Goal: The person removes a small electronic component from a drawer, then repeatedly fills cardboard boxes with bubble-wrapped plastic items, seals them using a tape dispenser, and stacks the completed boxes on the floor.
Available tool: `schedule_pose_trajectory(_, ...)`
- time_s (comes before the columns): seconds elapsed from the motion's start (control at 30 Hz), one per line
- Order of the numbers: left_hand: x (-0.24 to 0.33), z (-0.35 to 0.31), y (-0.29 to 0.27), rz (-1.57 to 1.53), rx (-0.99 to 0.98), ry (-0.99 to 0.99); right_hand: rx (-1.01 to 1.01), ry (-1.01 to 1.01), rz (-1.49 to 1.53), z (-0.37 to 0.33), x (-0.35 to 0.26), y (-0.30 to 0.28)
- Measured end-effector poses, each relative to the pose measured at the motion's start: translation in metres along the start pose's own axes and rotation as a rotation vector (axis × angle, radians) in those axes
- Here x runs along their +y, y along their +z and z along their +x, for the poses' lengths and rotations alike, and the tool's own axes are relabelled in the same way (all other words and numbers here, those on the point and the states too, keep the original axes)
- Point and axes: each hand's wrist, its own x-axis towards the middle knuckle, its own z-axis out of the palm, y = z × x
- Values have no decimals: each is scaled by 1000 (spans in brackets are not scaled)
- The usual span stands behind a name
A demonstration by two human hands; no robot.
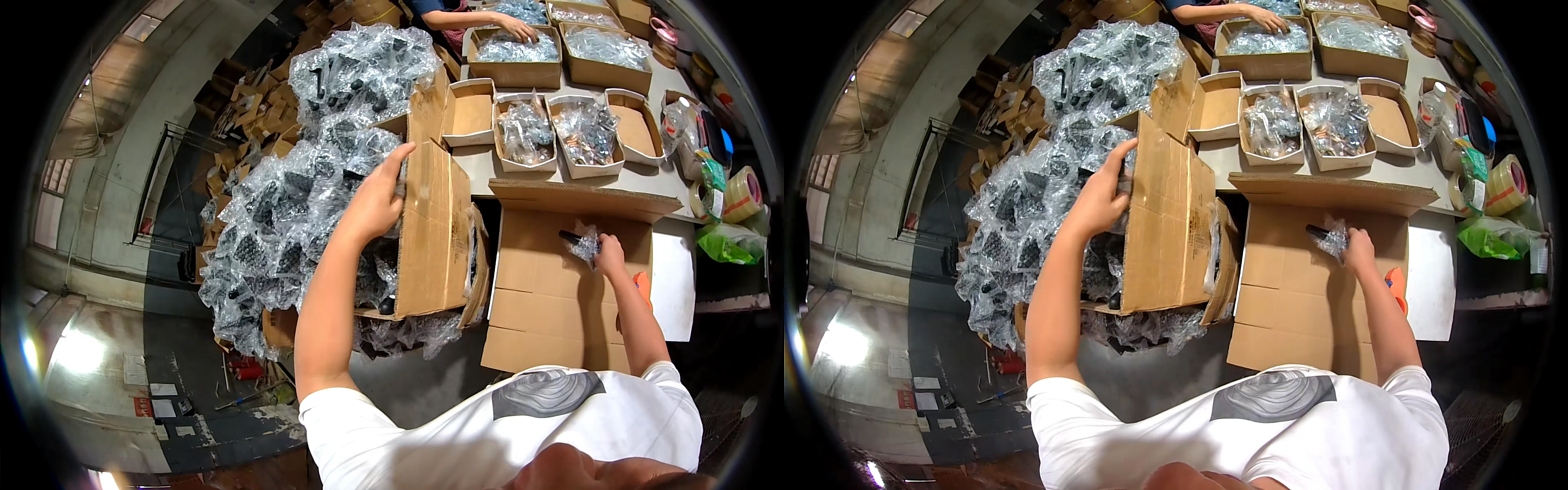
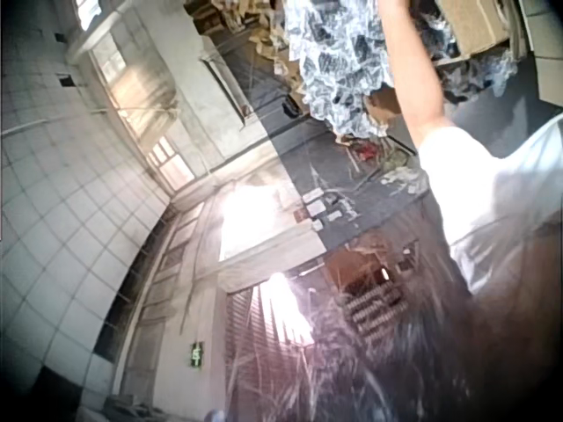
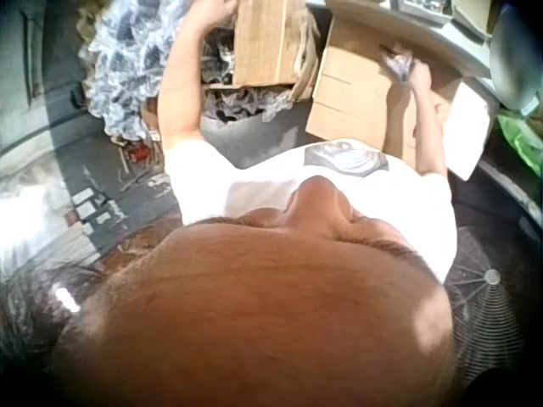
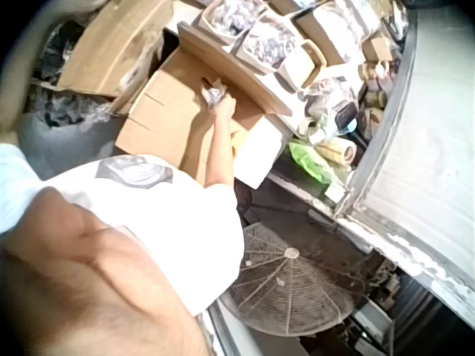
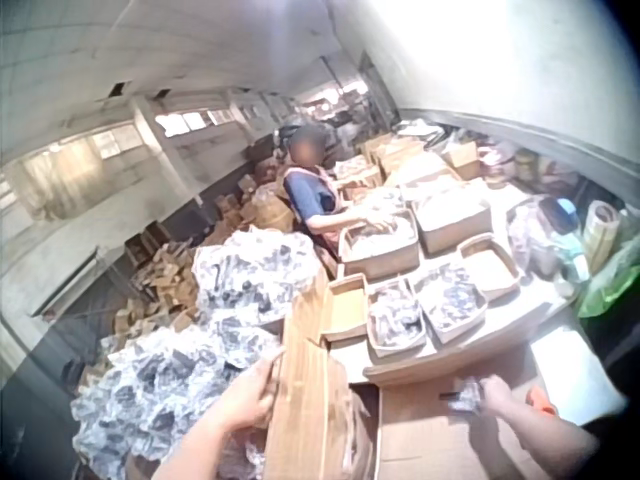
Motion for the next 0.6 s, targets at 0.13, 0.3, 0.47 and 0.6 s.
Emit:
schedule_pose_trajectory(0.13, 47, -32, -11, 266, 540, 363, -36, -11, -376, 16, -22, 11)
schedule_pose_trajectory(0.3, 129, -54, 102, -107, 181, 626, -319, -166, -595, 43, -19, 27)
schedule_pose_trajectory(0.47, 124, -22, 330, 241, -494, 671, -543, -235, -395, 64, -21, 40)
schedule_pose_trajectory(0.6, 82, 4, 494, 354, -251, 617, -451, -360, -83, 35, -99, -31)
